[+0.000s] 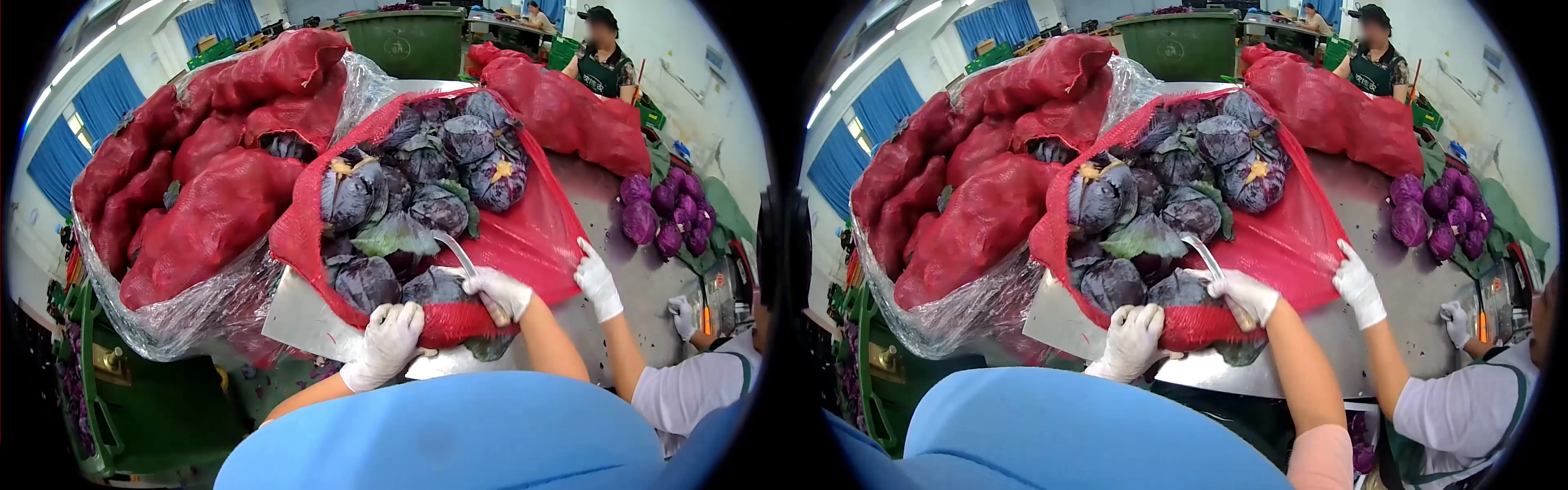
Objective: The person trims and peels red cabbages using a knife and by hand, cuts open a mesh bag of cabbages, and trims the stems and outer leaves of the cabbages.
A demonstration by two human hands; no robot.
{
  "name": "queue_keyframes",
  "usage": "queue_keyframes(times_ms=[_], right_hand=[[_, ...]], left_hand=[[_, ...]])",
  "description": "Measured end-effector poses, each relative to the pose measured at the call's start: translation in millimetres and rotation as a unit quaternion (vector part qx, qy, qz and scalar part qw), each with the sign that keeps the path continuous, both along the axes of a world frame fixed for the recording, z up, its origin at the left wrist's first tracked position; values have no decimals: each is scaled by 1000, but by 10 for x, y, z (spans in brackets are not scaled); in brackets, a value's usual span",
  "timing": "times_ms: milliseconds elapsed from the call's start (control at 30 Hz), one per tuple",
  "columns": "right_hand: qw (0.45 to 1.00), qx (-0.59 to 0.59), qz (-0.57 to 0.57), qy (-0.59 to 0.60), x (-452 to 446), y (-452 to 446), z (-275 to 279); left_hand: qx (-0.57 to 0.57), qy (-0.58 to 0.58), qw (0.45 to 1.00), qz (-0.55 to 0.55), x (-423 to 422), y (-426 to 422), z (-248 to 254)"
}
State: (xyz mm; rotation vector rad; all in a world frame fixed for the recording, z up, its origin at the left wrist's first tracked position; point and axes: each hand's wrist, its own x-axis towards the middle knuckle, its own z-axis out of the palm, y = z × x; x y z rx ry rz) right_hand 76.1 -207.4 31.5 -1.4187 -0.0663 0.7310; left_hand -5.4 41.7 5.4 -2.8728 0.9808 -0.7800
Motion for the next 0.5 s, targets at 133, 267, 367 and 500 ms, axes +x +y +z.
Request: queue_keyframes(times_ms=[133, 267, 367, 500], right_hand=[[991, 85, -80, -62, -500, -90, 39], [953, 72, -282, -83, -943, -168, -341], [891, 147, -397, -164, -1341, -236, -365], [812, -232, -379, -379, -1598, -371, -214]], left_hand=[[-17, -93, 989, -112, 105, 245, -147], [-29, -143, 982, -122, 194, 72, 151], [-120, -14, 991, -65, 295, -314, 342], [-1, 182, 981, -67, 162, -839, 114]])
